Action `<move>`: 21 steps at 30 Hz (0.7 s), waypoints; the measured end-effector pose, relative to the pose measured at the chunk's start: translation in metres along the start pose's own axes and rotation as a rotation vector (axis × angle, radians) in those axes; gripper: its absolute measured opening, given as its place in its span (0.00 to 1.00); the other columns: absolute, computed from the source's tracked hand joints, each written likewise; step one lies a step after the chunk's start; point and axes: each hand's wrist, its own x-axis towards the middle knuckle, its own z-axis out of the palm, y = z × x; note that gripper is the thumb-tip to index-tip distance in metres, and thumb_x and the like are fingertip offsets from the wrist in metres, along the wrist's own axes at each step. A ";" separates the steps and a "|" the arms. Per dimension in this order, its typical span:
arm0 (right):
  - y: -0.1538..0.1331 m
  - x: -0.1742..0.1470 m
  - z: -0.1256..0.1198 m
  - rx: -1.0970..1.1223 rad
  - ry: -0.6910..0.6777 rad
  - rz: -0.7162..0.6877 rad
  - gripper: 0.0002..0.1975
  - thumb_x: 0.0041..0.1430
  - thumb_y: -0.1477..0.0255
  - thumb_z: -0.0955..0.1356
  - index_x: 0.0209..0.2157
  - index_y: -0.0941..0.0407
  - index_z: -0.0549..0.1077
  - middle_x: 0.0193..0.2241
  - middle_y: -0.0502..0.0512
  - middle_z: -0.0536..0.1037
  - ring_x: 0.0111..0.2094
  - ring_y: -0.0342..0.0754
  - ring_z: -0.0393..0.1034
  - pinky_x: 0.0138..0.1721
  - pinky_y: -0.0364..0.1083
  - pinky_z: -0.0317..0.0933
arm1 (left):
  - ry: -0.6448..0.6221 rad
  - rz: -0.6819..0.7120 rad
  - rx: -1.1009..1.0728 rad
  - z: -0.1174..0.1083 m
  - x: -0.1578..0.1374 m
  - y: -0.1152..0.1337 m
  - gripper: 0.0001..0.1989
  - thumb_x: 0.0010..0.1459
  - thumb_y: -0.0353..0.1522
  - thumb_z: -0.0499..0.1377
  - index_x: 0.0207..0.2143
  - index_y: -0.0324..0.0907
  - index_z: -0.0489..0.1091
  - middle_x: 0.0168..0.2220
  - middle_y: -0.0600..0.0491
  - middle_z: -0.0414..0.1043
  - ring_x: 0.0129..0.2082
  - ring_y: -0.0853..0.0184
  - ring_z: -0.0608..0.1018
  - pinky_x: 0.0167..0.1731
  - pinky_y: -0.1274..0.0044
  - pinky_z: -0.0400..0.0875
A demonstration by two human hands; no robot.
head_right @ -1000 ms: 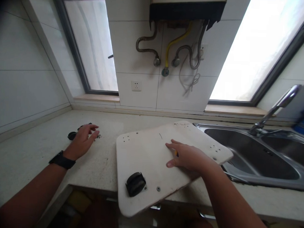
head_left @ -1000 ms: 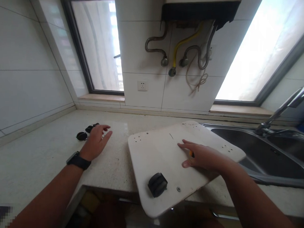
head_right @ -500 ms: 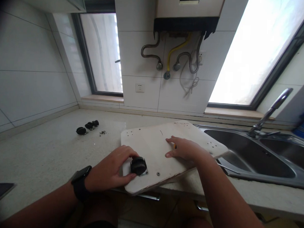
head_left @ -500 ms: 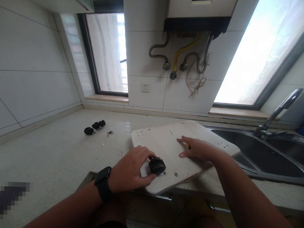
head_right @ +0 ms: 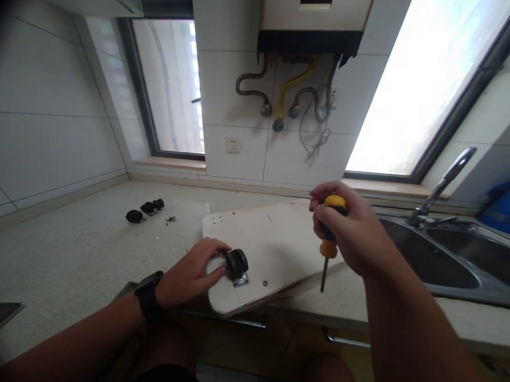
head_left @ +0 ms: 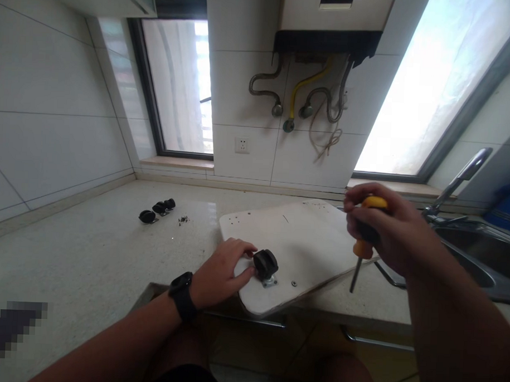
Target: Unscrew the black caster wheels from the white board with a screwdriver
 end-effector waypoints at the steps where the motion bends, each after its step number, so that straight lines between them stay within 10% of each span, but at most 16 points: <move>1: -0.009 -0.004 0.002 0.174 0.009 -0.047 0.11 0.51 0.71 0.73 0.38 0.49 0.74 0.32 0.49 0.72 0.25 0.43 0.64 0.24 0.46 0.58 | 0.014 0.003 -0.001 0.001 -0.001 -0.001 0.13 0.64 0.31 0.61 0.51 0.44 0.69 0.47 0.47 0.75 0.47 0.57 0.76 0.49 0.62 0.72; 12: -0.019 -0.024 0.083 0.472 0.060 -0.192 0.08 0.58 0.76 0.70 0.36 0.50 0.68 0.31 0.47 0.70 0.30 0.44 0.67 0.30 0.46 0.64 | 0.036 -0.019 -0.067 -0.001 -0.004 -0.001 0.07 0.66 0.32 0.59 0.46 0.44 0.69 0.44 0.48 0.74 0.45 0.59 0.76 0.46 0.65 0.73; 21: -0.008 -0.025 0.100 0.363 -0.043 -0.246 0.08 0.62 0.73 0.70 0.38 0.49 0.65 0.32 0.44 0.70 0.28 0.43 0.67 0.30 0.46 0.64 | 0.036 0.002 -0.067 0.000 -0.006 -0.004 0.11 0.64 0.32 0.61 0.48 0.45 0.68 0.45 0.47 0.74 0.46 0.57 0.76 0.48 0.63 0.72</move>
